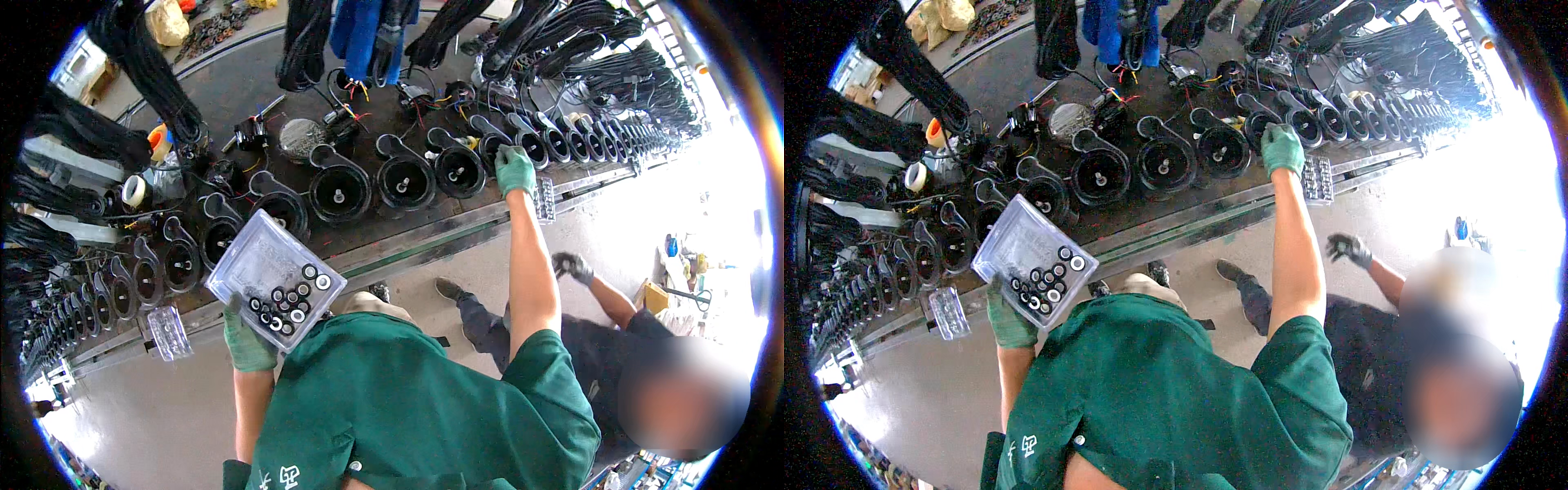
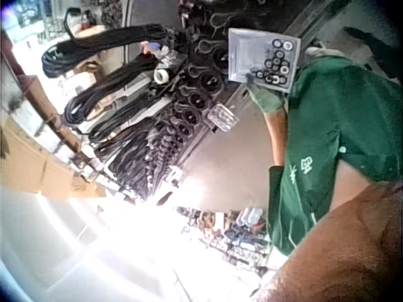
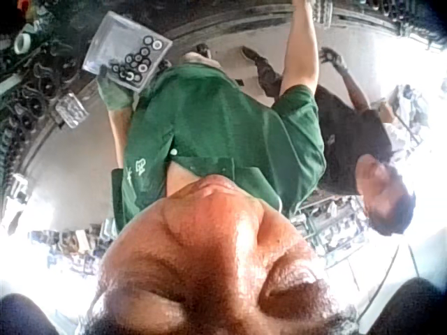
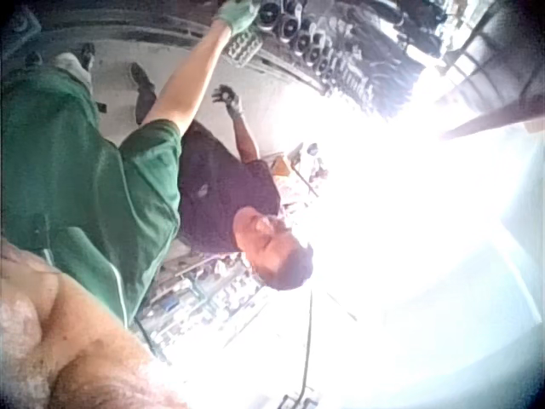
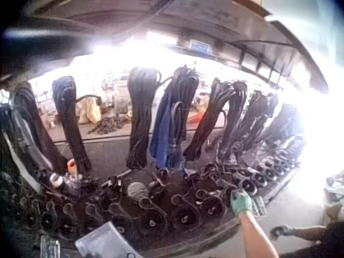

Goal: The person walks to a workbench and picks up a clear plastic container filled with small black cylindrical components. They proceed to insert these components one by one into the openings of a row of black electrical devices mounted on the bench. The person continues this repetitive insertion process along the line of devices.

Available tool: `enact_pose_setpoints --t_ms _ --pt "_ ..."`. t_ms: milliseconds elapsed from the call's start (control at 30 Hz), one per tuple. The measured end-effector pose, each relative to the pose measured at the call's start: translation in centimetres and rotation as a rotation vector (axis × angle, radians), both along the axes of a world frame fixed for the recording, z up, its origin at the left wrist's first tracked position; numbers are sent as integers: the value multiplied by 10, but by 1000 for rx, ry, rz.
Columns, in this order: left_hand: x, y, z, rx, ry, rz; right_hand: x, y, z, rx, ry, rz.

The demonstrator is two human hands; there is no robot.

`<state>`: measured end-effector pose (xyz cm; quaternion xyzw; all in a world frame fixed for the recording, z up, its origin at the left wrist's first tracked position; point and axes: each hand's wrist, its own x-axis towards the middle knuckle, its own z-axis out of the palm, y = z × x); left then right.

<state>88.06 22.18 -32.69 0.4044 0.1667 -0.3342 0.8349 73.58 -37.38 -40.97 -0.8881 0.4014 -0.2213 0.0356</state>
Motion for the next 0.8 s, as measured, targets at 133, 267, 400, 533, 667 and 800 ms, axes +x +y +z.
enact_pose_setpoints --t_ms 133,267,400,533,667,800 --pt "-20 -49 7 -43 -14 -40 -23 -7 -1 38 -121 157" --pt "-39 -91 11 -55 3 -67 -35 -8 1 305 -310 170" --pt "-47 -124 24 -94 58 -158 -27 48 38 610 -445 248" --pt "-37 -152 15 -118 53 -204 -26 134 124 776 -227 574" --pt "-25 -180 9 -344 93 -309 -21 176 159 354 89 938" --pt "-24 -203 -6 -428 150 -343 -10 186 164 249 215 886"
